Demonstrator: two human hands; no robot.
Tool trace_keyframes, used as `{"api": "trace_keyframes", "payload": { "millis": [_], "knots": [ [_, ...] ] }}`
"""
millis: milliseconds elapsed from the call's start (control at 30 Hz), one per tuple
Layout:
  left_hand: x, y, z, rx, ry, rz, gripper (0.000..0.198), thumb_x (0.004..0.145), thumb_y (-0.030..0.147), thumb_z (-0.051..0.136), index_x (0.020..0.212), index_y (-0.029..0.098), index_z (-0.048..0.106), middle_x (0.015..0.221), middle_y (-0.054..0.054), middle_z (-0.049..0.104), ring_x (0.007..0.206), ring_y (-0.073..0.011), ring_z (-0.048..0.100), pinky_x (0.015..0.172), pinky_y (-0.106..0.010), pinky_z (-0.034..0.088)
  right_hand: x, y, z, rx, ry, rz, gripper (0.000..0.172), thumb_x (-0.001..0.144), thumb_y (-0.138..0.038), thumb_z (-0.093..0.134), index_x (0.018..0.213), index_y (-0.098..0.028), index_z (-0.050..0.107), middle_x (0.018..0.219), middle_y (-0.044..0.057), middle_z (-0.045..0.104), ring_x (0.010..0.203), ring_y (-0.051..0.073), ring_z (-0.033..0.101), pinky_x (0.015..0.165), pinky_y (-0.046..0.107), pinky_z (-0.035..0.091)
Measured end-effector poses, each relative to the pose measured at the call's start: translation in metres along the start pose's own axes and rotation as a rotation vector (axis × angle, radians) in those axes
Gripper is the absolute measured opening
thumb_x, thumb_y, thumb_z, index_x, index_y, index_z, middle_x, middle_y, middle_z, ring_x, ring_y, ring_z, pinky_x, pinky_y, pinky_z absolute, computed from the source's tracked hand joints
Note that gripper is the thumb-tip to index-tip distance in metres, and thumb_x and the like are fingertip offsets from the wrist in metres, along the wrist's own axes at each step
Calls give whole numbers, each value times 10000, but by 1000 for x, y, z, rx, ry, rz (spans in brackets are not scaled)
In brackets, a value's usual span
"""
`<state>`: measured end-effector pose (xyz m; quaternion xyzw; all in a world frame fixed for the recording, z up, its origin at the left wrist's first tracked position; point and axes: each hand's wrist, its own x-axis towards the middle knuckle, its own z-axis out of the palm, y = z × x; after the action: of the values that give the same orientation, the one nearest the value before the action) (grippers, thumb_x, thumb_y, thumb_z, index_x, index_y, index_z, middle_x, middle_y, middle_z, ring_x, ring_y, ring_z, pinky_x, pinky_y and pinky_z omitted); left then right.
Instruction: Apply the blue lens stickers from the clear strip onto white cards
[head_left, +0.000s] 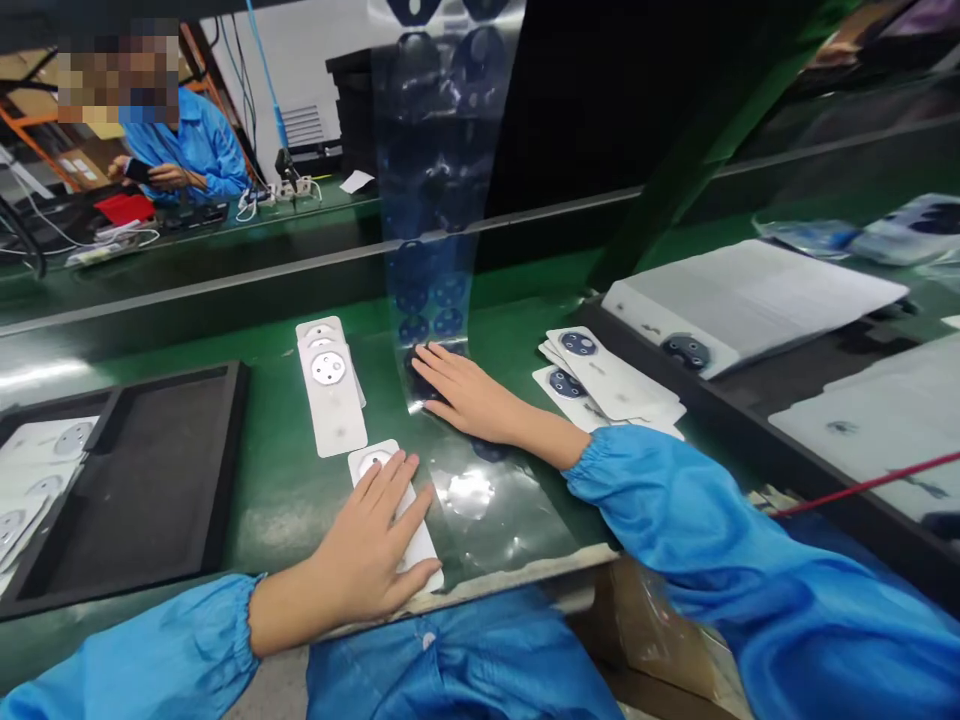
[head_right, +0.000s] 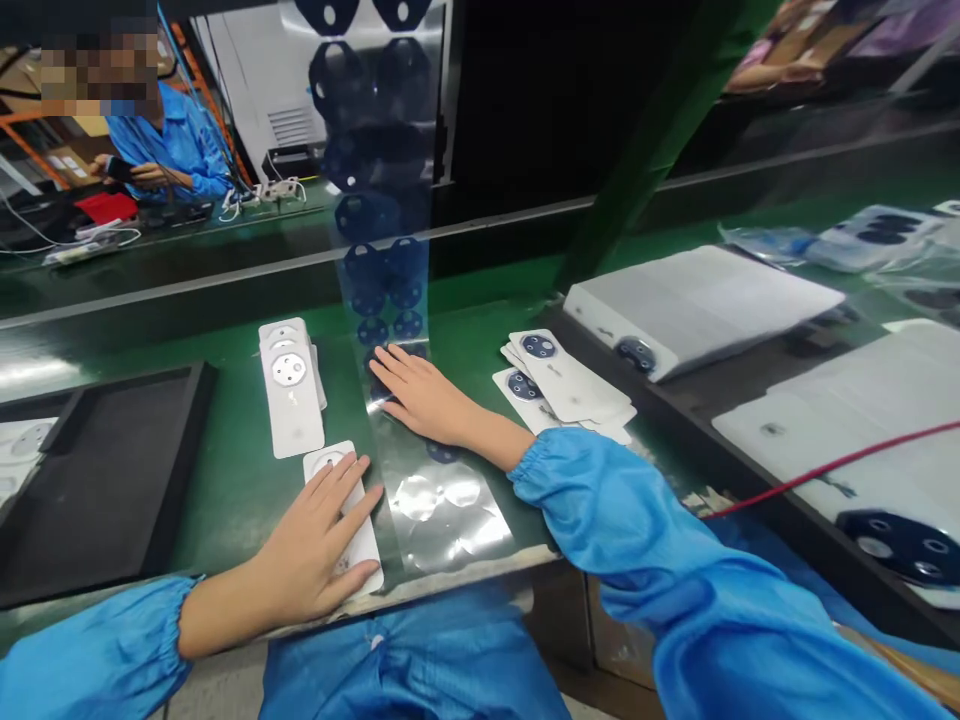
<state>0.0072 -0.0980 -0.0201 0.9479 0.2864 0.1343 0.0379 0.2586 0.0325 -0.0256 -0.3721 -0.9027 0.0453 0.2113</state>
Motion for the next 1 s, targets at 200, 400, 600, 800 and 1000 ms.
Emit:
{"api": "trace_keyframes", "payload": {
  "millis": [200, 400, 600, 800, 1000],
  "knots": [
    [8, 1, -2, -105, -195, -14, 829, 915, 540, 636, 1595, 218, 289, 1677, -211, 152, 1539, -454, 170, 1175, -712, 237, 4, 7, 8, -83, -95, 30, 561, 1068, -373, 395, 1584, -161, 340, 1605, 155, 408, 1485, 355, 363, 1166, 614, 318],
    [8, 0, -4, -64, -260, -6, 811, 913, 558, 630, 1578, 204, 330, 1649, -223, 242, 1524, -472, 202, 1163, -731, 231, 5, 1, 2, -69, -32, 54, 435, 1029, -355, 509, 1443, -239, 570, 1306, 149, 641, 1170, 322, 572, 1058, 547, 384],
    [8, -1, -4, -65, -232, 2, 793, 918, 541, 634, 1571, 198, 345, 1642, -227, 261, 1522, -464, 215, 1163, -716, 245, 5, -2, 2, -129, 90, -60, 300, 1017, -262, 520, 1254, -196, 693, 1250, 182, 618, 1185, 334, 535, 1042, 557, 393],
    [8, -2, -4, -70, -223, 13, 782, 922, 552, 623, 1563, 194, 357, 1629, -237, 285, 1509, -465, 251, 1155, -713, 260, 8, 4, 7, -105, 88, -163, 245, 1033, -226, 497, 1177, -187, 691, 1078, 118, 713, 1006, 259, 651, 1077, 531, 430],
    [9, -3, -3, -61, -249, 7, 775, 924, 559, 627, 1568, 229, 351, 1646, -204, 266, 1519, -458, 227, 1162, -711, 251, 3, 3, -3, 83, 47, -71, 184, 984, -346, 609, 996, -183, 696, 1275, 150, 696, 1317, 338, 576, 1136, 533, 427]
  ]
}}
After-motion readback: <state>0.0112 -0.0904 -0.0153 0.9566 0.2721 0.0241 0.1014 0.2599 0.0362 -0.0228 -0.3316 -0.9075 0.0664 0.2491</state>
